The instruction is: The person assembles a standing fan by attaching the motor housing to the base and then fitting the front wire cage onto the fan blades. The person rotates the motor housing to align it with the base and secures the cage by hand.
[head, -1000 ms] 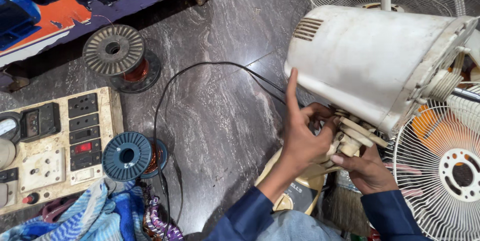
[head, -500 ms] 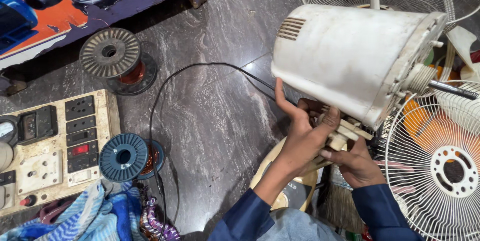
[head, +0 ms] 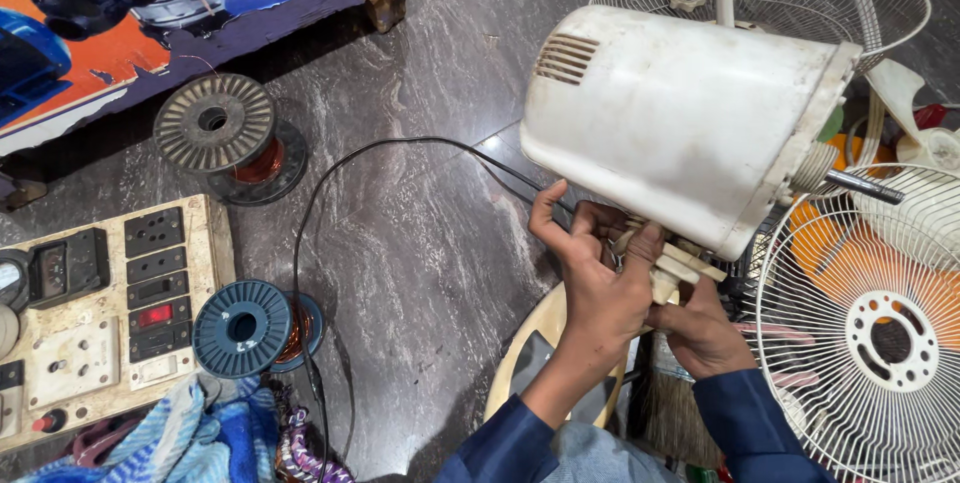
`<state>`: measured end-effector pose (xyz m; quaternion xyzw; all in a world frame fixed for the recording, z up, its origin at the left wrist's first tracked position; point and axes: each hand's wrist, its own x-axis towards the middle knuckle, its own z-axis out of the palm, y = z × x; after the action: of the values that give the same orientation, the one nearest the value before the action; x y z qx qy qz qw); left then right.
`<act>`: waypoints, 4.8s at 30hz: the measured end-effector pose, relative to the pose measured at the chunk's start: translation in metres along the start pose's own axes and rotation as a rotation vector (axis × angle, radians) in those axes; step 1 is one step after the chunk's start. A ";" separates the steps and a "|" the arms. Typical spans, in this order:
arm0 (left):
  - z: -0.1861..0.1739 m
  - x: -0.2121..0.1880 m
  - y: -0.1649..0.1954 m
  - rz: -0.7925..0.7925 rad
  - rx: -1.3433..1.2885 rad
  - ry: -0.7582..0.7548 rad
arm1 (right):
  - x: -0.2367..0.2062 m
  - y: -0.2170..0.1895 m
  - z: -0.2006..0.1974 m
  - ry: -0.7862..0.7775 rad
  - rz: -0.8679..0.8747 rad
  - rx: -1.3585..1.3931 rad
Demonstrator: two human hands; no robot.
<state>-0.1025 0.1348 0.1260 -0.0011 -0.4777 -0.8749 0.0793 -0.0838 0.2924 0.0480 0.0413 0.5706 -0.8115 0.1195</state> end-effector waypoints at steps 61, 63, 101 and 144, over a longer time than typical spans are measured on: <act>0.004 -0.006 0.046 0.112 1.245 -0.366 | -0.001 -0.005 0.008 0.036 -0.030 0.114; -0.004 0.014 0.070 0.478 1.260 -0.162 | -0.005 -0.004 0.007 0.012 -0.019 0.097; 0.008 0.149 0.019 0.493 0.833 -0.201 | 0.002 -0.001 0.002 0.031 0.057 -0.008; 0.014 0.199 0.029 0.245 0.982 -0.465 | -0.017 0.045 0.009 0.308 -0.005 0.140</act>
<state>-0.2962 0.1035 0.1729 -0.2126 -0.8306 -0.5107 0.0641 -0.0561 0.2717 0.0131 0.1719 0.5242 -0.8337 0.0253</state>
